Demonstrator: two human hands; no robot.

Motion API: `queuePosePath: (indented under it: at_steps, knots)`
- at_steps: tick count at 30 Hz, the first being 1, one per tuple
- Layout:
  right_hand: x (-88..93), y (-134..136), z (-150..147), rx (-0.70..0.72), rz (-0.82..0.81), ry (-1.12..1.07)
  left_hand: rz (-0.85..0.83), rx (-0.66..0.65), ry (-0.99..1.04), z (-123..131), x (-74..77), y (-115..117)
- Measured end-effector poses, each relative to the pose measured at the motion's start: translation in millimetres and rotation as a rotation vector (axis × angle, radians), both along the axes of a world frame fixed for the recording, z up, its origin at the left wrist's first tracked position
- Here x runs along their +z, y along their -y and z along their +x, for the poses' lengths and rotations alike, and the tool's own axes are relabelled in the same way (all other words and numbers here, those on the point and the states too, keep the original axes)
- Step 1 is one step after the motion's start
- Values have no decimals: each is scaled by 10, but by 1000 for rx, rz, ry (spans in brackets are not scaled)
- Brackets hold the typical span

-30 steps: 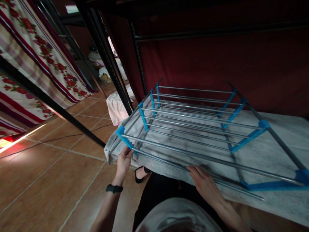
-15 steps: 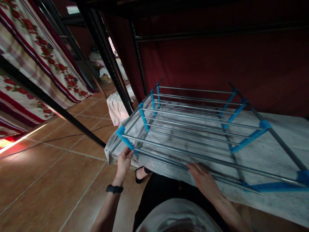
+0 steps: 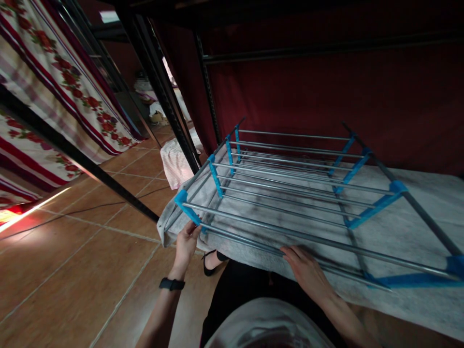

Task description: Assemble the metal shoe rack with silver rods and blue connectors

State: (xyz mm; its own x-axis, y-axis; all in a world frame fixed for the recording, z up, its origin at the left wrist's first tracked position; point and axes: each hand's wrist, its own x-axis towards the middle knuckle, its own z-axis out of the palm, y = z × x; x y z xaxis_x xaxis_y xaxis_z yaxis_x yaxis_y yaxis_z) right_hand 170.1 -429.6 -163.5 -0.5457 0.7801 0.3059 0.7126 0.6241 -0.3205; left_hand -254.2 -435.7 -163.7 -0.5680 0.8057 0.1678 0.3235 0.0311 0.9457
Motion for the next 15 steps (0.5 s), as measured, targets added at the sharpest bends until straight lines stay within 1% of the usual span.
queuePosePath:
  at_steps: [4, 9, 13, 15]
  knots:
    - [42, 1, -24, -6, 40, 34, -21, -1, -12, 10, 18, 9]
    - [101, 21, -36, 5, 107, 79, -52, 12, -103, 44, 51, 26]
    - [136, 15, -69, -13, 107, 67, -63, 32, -175, 37, 96, 15]
    - [180, 19, -106, -32, 96, 69, -95, 29, -216, 31, 125, 20]
